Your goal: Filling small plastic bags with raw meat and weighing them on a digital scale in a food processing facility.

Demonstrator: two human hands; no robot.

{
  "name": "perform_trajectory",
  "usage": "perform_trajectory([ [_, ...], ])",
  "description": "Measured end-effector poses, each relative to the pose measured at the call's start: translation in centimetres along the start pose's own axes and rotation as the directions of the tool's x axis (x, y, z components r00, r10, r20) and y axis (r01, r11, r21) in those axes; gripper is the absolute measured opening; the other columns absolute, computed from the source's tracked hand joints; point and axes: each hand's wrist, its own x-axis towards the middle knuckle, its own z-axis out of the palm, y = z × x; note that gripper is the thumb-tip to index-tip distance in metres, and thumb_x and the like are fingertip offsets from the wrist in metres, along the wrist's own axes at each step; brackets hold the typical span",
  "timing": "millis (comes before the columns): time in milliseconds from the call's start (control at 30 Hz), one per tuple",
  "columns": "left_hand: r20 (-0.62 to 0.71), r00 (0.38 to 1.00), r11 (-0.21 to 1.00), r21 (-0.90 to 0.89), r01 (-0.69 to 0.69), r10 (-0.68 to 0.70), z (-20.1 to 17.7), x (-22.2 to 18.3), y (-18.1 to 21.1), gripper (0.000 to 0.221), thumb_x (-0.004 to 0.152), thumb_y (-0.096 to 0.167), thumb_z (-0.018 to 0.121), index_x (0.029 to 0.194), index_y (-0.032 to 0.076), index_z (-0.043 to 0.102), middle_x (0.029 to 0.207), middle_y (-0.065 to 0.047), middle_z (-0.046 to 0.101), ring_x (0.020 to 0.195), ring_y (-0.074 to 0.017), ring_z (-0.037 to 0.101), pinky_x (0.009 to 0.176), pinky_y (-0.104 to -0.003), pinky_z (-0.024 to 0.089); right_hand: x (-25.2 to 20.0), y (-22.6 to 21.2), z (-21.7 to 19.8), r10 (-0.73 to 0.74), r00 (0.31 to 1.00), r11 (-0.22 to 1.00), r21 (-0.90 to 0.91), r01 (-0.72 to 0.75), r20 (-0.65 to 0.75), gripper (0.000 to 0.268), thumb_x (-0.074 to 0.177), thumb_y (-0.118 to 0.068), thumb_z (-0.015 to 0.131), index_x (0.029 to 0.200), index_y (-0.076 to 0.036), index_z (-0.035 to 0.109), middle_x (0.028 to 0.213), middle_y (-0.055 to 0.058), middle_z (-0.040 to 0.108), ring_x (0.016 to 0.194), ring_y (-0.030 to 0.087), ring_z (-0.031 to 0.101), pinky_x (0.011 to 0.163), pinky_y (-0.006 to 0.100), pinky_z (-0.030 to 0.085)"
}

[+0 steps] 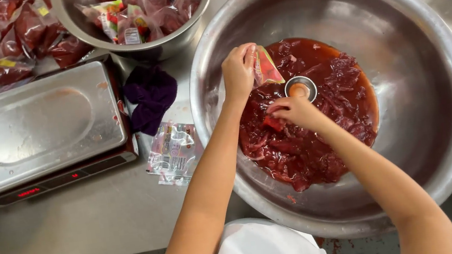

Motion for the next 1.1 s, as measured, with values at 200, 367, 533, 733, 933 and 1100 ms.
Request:
perform_trajectory([
  [200,0.163,0.986,0.999,0.008,0.031,-0.032,1.0,-0.1,-1.0,0.02,0.097,0.032,0.056,0.096,0.02,0.072,0.077,-0.006,0.067,0.081,-0.0292,0.069,0.078,-0.038,0.055,-2.1,-4.7,-6.0,0.195,0.976,0.921,0.361,-0.148,-0.097,0.035,0.081,-0.007,0.065,0.115,-0.016,0.068,0.078,0.01,0.068,0.064,0.019,0.066,0.059,0.03,0.057],
  [367,0.286,0.953,0.994,-0.012,0.105,-0.097,0.9,-0.8,-0.2,0.023,0.096,0.037,0.054,0.097,0.023,0.072,0.082,-0.007,0.069,0.09,-0.0307,0.067,0.081,-0.041,0.054,-0.7,-9.2,-6.6,-0.006,0.947,0.916,0.377,0.134,-0.322,0.048,0.083,0.009,0.048,0.125,-0.01,0.059,0.113,0.013,0.062,0.105,0.02,0.061,0.095,0.037,0.051],
  [533,0.29,0.947,0.989,-0.013,0.146,-0.136,-0.1,-0.3,0.9,0.024,0.095,0.039,0.054,0.099,0.023,0.072,0.088,-0.005,0.073,0.095,-0.0285,0.068,0.085,-0.039,0.054,2.2,-7.4,-5.0,-0.183,0.919,0.979,-0.148,0.139,-0.349,0.046,0.088,-0.003,0.06,0.13,-0.02,0.059,0.11,0.007,0.071,0.101,0.027,0.067,0.081,0.039,0.057],
  [733,-0.006,0.993,0.99,0.082,0.114,-0.114,-11.7,4.0,8.2,0.023,0.091,0.025,0.056,0.095,0.013,0.074,0.081,-0.016,0.072,0.088,-0.0392,0.068,0.081,-0.047,0.054,-1.3,-10.8,-7.8,-0.244,0.697,0.948,-0.016,0.317,-0.674,0.031,0.095,0.011,0.046,0.108,-0.008,0.067,0.092,0.007,0.068,0.083,0.018,0.069,0.079,0.031,0.054],
  [933,-0.164,0.96,0.946,0.274,-0.175,0.225,-28.0,9.8,6.2,0.022,0.094,0.019,0.056,0.099,0.009,0.075,0.093,-0.006,0.077,0.084,-0.0208,0.072,0.076,-0.032,0.051,4.5,-6.2,-1.7,0.018,0.999,0.981,-0.191,-0.023,-0.026,0.031,0.095,-0.003,0.053,0.123,-0.006,0.063,0.117,0.011,0.069,0.096,0.025,0.07,0.089,0.034,0.056],
  [1100,-0.133,0.968,0.739,0.67,-0.07,0.213,-34.9,8.5,-4.0,0.014,0.088,0.014,0.056,0.086,0.009,0.069,0.079,-0.013,0.062,0.07,-0.0338,0.061,0.064,-0.046,0.044,9.6,-2.4,4.0,-0.095,0.975,0.88,-0.44,0.178,0.203,0.056,0.086,-0.013,0.061,0.14,-0.007,0.046,0.141,0.019,0.049,0.132,0.038,0.043,0.109,0.049,0.036],
])
